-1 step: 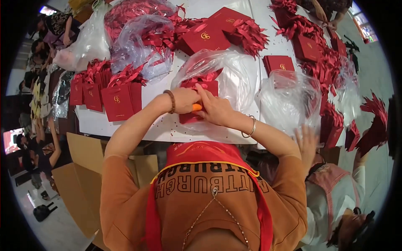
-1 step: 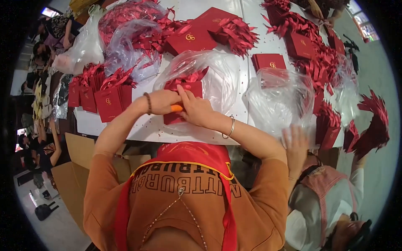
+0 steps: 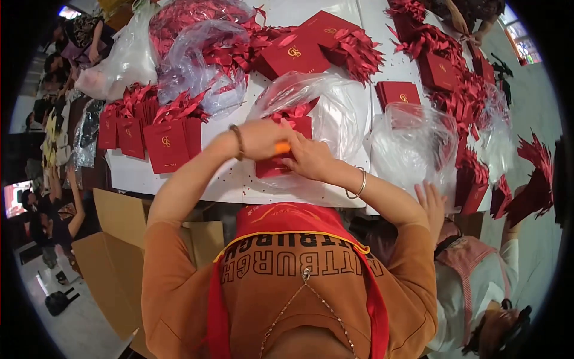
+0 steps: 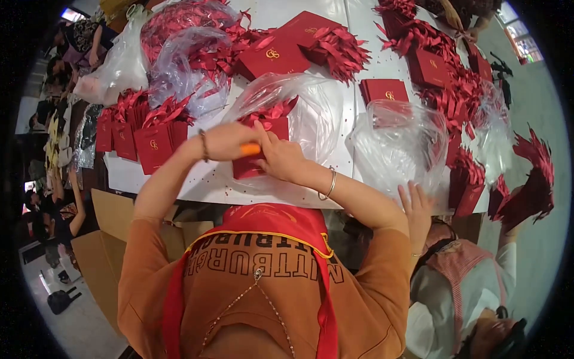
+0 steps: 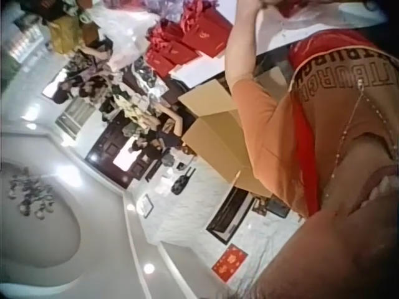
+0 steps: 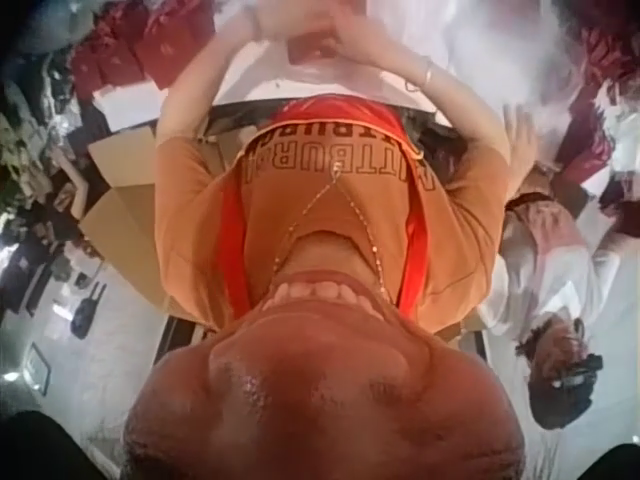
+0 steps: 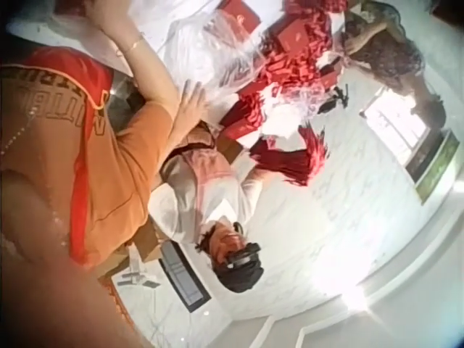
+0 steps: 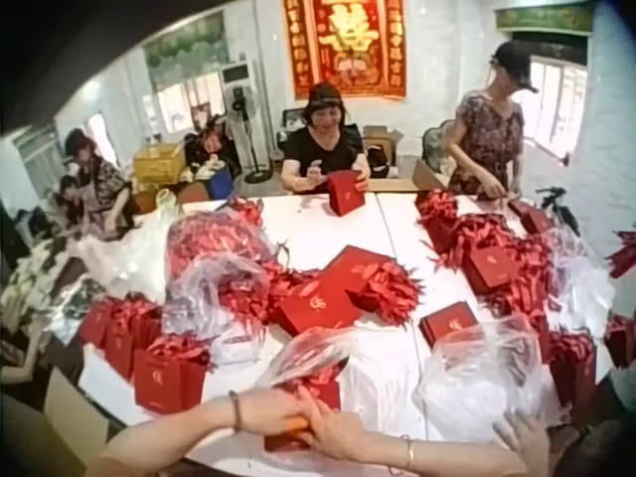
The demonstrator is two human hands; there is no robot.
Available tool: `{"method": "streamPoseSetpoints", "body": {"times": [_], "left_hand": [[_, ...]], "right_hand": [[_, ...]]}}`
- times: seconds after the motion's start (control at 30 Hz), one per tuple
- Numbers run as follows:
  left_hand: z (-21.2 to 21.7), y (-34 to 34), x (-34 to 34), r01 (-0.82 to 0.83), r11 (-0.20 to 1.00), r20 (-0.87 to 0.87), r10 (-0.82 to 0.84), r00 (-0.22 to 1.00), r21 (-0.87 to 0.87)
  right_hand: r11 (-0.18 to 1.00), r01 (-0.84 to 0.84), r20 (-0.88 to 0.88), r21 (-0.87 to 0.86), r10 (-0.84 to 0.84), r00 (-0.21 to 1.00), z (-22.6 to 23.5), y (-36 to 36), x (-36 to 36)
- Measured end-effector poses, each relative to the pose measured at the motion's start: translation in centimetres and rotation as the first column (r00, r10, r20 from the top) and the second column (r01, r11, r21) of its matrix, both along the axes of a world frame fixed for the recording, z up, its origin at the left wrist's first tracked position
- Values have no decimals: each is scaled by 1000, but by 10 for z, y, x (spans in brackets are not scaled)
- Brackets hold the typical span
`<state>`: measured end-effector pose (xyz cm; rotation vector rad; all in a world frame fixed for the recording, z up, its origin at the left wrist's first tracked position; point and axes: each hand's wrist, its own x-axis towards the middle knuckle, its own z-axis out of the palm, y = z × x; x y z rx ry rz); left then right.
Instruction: Packaging red gift bags into plastic sleeves and organizing them.
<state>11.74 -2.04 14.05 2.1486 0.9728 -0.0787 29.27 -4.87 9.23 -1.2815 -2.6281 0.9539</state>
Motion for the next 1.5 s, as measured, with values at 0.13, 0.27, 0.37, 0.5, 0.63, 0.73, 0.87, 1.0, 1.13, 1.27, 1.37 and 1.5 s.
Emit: {"method": "streamPoseSetpoints", "body": {"times": [0.13,0.27,0.37,0.5,0.63,0.73,0.87,1.0,1.13,1.27,1.37,1.5], "left_hand": [[33,63,-26,-622,754,532,623,573,-212],[-70,110,-60,-742,228,269,961,66,-630],[-119,129,-59,-681,169,213,977,19,-712],[-137,149,-36,-598,230,309,951,-31,-768],[-201,161,-44,-589,154,413,847,-335,-793],[-167,160,-29,-538,34,352,791,-501,-842],[-177,170,-24,-552,82,387,797,-464,-830],[-149,179,-5,-876,-67,403,869,-287,-478],[-126,183,-1,-928,-104,478,833,-278,-357],[-113,188,-22,-889,-57,618,698,-361,-455],[-66,186,-31,-658,200,601,649,-467,-726],[-20,182,-53,-524,431,652,663,-368,-734]], "right_hand": [[991,-132,30,-1,132,991,13,6,2],[982,-105,-64,-158,96,993,105,47,-10],[991,62,-169,119,-42,985,81,143,-5],[997,43,103,67,-50,993,-11,229,-8],[996,92,229,-12,-87,970,-17,233,-38],[997,73,280,32,-79,957,-19,234,-34],[996,42,266,74,-60,962,-26,236,-32],[993,13,243,113,-40,969,-33,235,-26],[968,48,68,247,-67,995,-37,224,-22],[934,308,-257,-182,-347,902,1,236,-11],[946,241,-351,219,-154,924,12,242,9],[873,475,-519,110,-357,776,39,236,-3]]}}
